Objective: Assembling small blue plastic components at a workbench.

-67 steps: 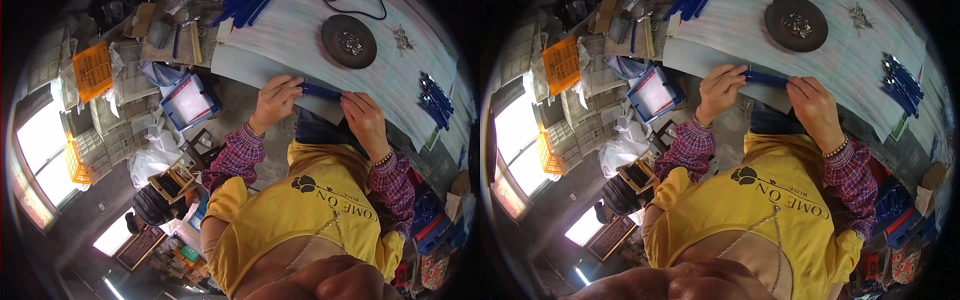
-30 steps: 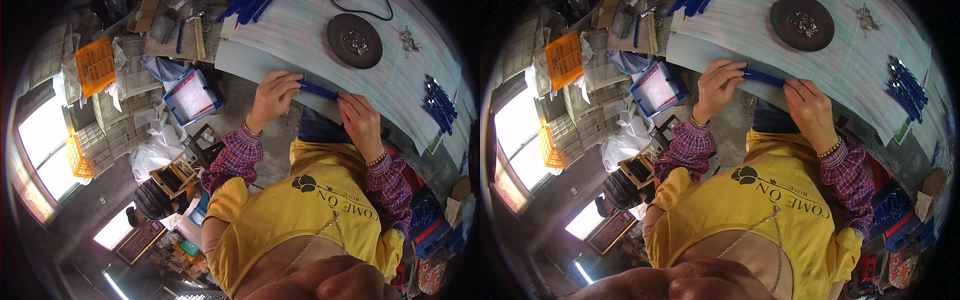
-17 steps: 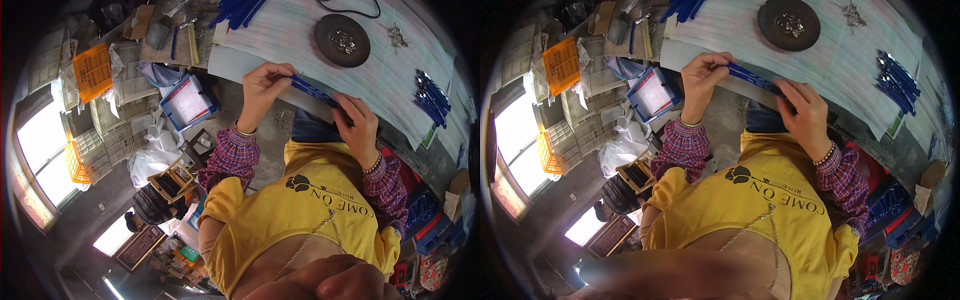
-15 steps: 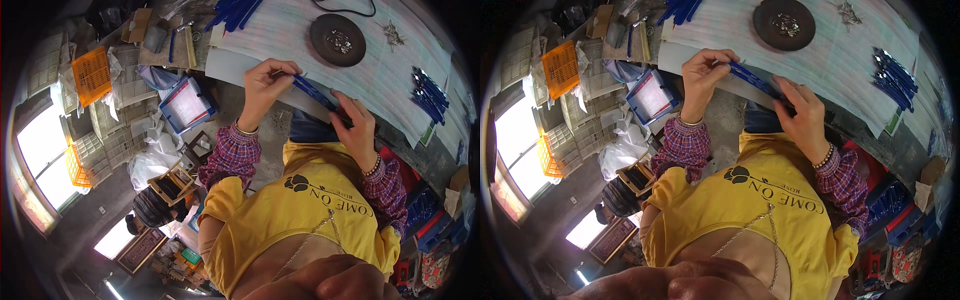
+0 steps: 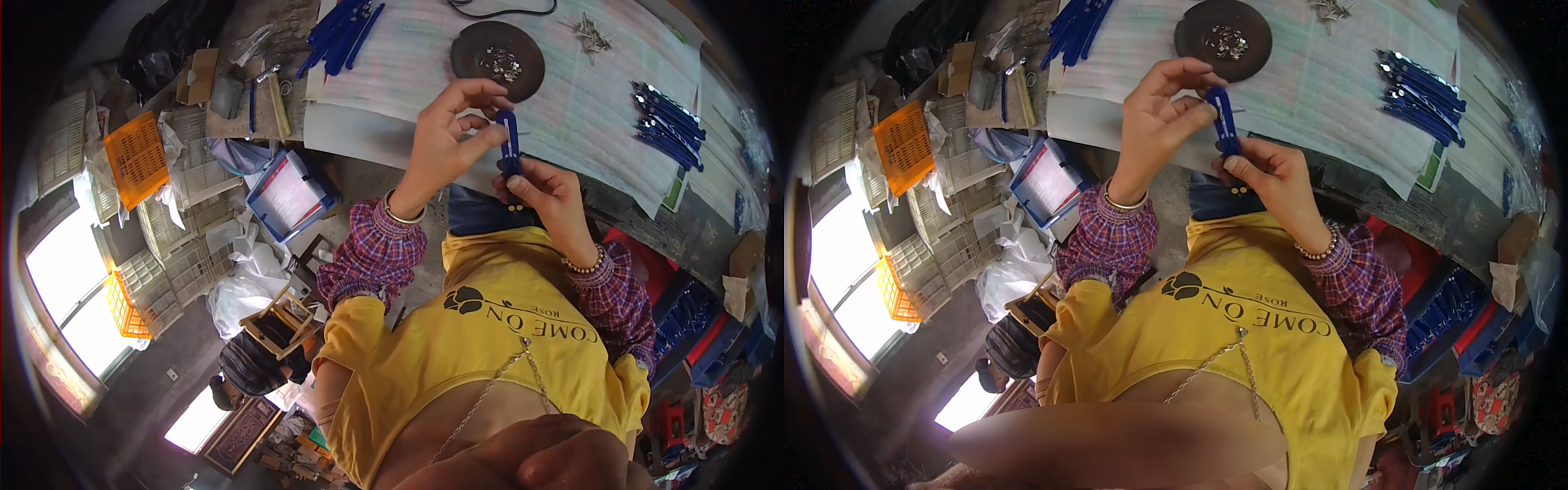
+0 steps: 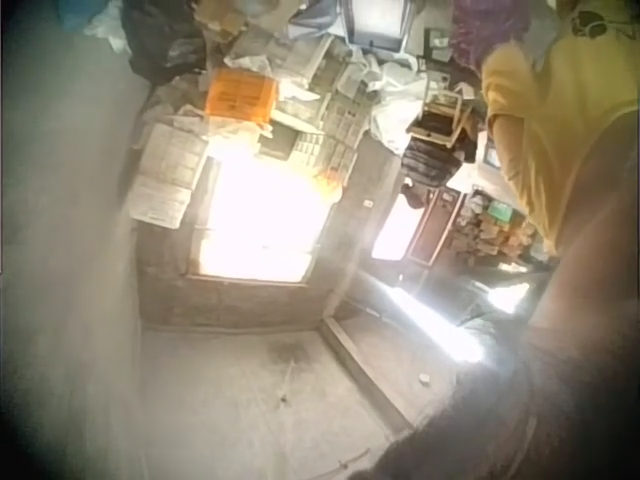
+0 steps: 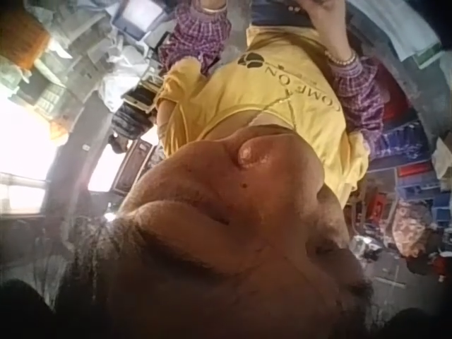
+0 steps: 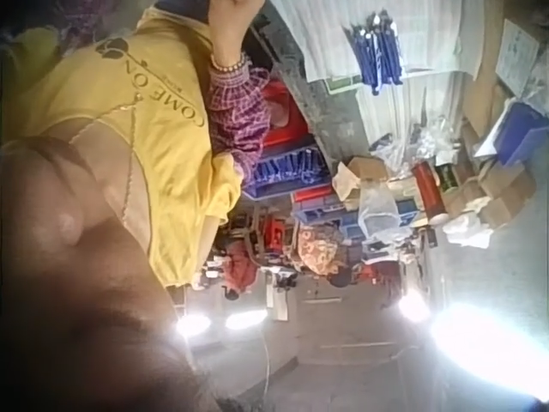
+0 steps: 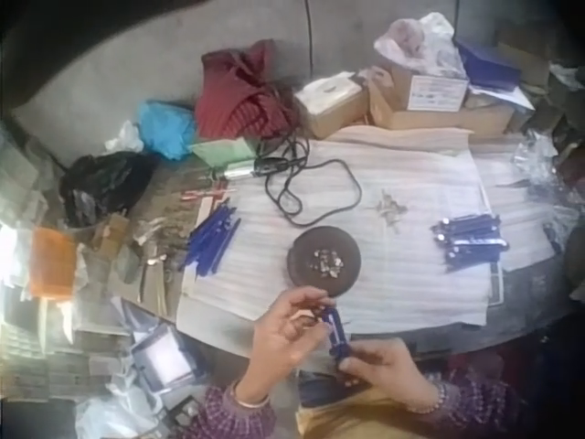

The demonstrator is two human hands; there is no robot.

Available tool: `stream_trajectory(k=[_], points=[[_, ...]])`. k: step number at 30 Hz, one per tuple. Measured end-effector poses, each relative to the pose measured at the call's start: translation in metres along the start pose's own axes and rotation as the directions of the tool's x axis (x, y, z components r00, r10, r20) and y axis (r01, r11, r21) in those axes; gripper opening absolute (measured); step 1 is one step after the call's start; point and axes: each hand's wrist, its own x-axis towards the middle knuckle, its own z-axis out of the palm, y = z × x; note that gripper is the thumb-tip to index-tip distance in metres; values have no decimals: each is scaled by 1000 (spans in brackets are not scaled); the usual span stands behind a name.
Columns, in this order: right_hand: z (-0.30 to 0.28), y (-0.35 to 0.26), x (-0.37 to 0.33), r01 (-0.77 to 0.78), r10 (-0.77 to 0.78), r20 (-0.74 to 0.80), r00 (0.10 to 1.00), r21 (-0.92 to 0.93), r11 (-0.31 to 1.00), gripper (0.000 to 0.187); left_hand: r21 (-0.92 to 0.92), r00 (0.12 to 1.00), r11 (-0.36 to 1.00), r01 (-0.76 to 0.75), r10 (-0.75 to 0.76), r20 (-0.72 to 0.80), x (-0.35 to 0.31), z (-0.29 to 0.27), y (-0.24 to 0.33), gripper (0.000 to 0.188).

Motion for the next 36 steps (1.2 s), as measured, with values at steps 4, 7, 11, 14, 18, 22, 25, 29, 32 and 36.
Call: stream_trajectory(k=[4,7,11,14,18,22,25,29,32,36], points=[[-1,1,-1,64,-65,-79,995,-17,998,19,79,999,997,1,-4,33,-8,11,-11,35],[-3,1,-3,102,-111,-90,990,-96,990,18,30,999,998,-47,46,21,-10,14,-15,35],[-4,0,-5,99,-107,-75,991,-100,990,17,68,997,996,58,-62,45,-12,10,-9,34],[-1,-2,-6,106,-113,-74,991,-87,991,17,80,985,983,165,-169,45,-13,8,-8,33],[-3,3,-4,87,-90,-70,994,-44,995,17,120,996,989,-84,84,-1,-12,18,-16,27],[-3,3,-4,74,-82,-90,993,-87,993,15,103,998,992,-69,68,13,-14,13,-18,29],[-1,1,-5,61,-69,-96,993,-88,994,15,137,976,968,210,-215,26,-15,8,-15,32],[-3,4,-4,48,-52,-89,995,-46,998,17,38,1000,999,-3,3,-7,-14,14,-23,28],[-3,5,-5,51,-59,-87,994,-95,994,16,96,999,995,5,-8,31,-15,7,-23,30],[0,2,-5,38,-42,-80,996,-48,998,16,71,972,973,221,-226,58,-17,2,-20,35]])
